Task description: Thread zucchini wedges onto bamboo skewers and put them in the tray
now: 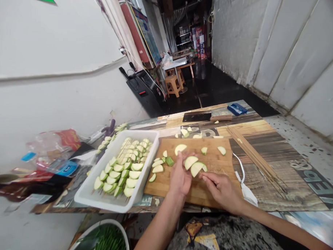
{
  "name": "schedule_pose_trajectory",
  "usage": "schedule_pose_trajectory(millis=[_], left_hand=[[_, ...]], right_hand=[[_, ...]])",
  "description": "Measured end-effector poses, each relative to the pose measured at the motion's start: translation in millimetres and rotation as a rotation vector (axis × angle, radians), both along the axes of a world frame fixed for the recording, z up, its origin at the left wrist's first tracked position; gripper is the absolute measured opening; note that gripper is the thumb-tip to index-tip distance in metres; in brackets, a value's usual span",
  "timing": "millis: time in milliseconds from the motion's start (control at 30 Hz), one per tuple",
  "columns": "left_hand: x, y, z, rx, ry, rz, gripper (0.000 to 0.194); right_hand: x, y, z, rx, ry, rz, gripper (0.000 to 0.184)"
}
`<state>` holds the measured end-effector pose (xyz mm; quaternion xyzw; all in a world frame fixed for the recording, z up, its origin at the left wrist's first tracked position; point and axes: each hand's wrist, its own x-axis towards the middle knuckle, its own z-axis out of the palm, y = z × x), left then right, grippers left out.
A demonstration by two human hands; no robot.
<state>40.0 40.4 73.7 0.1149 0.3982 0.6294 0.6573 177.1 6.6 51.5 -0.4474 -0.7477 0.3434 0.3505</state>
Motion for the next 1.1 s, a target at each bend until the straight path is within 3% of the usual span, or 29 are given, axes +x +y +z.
schedule_pose_trajectory(millis=[133, 233, 467, 667, 767, 867, 967, 1100], left_hand=[[-19, 9, -3.8, 0.042, -0.027, 0.122, 0.024], [-26, 13, -7.5, 0.108, -0.001, 0.121, 0.017], [-16, 10, -8.5, 0.112, 0.017, 0.141, 0.015], [3, 6, -4.5, 0.158, 0.063, 0.043, 0.026], [-5, 3, -3.0, 0.139, 0.112, 0.037, 0.028], [-37, -2, -5.6, 0.166, 0.405, 0.166, 0.034], [-76, -6, -13.0, 0.249, 0.97, 0.253, 0.034], [-100, 0, -21.6, 0.421, 1.549, -0.055, 0.045]], right_hand=[[2, -2, -3.9, 0.004, -0.015, 0.058, 0.03], [3, -5, -5.3, 0.004, -0.015, 0.083, 0.029], [4, -8, -6.1, -0.032, 0.003, 0.062, 0.03], [1, -3, 2.5, -0.014, 0.014, 0.006, 0.03], [6, 2, 1.6, 0.031, 0.002, 0.001, 0.029], [18, 6, -6.4, 0.083, -0.006, -0.069, 0.028], [30, 7, -16.0, 0.076, -0.007, -0.159, 0.029], [37, 6, -23.0, 0.041, 0.008, -0.176, 0.03]])
